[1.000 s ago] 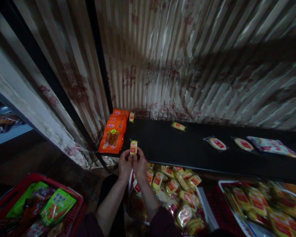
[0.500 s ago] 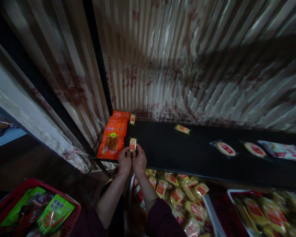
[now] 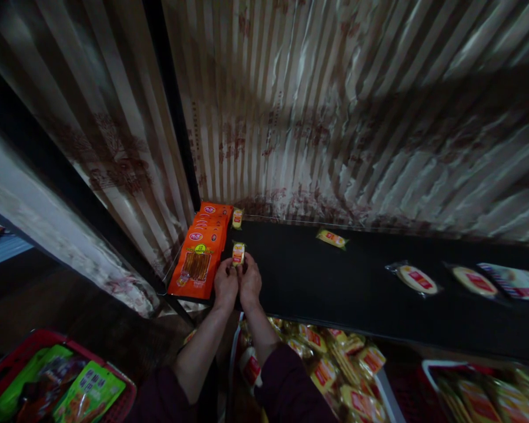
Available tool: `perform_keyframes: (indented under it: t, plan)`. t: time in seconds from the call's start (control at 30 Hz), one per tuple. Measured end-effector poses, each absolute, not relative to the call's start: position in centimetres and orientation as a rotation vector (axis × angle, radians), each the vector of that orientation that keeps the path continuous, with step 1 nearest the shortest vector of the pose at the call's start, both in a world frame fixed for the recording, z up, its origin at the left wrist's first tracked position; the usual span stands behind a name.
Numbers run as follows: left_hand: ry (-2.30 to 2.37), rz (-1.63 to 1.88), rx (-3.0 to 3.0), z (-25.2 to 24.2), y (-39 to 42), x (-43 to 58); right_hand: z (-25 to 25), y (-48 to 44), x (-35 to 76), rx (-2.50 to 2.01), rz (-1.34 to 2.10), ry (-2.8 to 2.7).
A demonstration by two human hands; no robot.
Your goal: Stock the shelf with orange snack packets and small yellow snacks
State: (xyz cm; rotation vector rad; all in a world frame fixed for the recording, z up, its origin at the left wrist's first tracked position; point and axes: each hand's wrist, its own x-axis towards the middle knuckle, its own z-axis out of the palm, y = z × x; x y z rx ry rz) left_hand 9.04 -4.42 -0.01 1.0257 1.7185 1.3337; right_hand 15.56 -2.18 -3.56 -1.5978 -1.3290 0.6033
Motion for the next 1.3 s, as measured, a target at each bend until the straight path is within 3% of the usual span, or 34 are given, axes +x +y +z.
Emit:
perform_keyframes:
  t: [0.73, 1.3]
  plan:
    - [1.573, 1.390, 1.073, -0.4, 2.0, 8.8, -3.5, 5.1, 15.2, -1.538, 0.646, -1.325]
    - [1.702, 1.201, 1.292, -2.3, 6.3, 8.9, -3.6, 8.7, 14.8, -1.611, 0.628, -1.407]
